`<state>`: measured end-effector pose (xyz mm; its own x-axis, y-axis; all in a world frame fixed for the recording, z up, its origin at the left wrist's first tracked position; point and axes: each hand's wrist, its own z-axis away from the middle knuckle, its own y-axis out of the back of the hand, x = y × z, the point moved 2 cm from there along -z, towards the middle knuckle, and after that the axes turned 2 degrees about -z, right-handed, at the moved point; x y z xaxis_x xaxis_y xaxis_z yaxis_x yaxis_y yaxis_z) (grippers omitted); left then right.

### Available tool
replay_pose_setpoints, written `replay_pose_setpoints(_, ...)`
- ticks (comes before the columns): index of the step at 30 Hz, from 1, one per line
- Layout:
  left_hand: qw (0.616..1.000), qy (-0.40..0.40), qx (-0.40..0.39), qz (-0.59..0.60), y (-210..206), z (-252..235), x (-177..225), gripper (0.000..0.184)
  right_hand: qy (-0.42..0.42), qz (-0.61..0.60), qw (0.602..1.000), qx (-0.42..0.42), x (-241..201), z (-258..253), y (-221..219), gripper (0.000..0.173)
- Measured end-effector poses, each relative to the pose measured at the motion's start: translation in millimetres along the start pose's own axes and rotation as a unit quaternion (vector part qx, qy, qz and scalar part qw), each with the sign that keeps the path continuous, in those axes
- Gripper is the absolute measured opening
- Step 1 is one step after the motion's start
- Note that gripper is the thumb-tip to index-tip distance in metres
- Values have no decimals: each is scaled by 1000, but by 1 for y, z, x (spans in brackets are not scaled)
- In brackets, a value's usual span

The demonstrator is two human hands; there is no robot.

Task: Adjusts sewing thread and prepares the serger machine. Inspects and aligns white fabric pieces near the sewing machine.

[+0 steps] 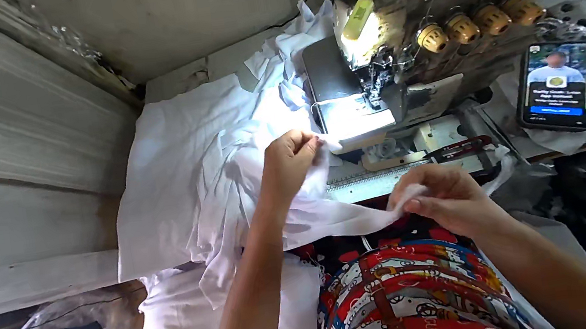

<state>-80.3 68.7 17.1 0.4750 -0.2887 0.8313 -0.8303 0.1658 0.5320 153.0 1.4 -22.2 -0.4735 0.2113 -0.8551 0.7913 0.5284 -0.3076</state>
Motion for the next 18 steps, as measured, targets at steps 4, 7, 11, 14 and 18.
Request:
replay_pose_setpoints(4, 990, 37, -64, 120, -26, 1, 32, 9, 23, 93, 995, 31, -2, -18, -9, 15)
replay_pose_setpoints(7, 981, 59, -78, 167, -36, 9, 30, 8, 32, 169, 978, 115, 8, -23, -2, 6)
replay_pose_setpoints(11, 986, 78, -41, 142, -39, 15, 24, 4, 27, 206, 968, 141, 21, -18, 3, 10)
replay_pose_setpoints(14, 998, 29, 45, 27, -40, 14, 14, 10, 12, 181, 980, 75, 10, -11, -14, 14)
replay_pose_setpoints(18, 995, -8, 100, -20, -44, 13, 9, 10, 49, 167, 985, 0, 6, -13, -26, 17)
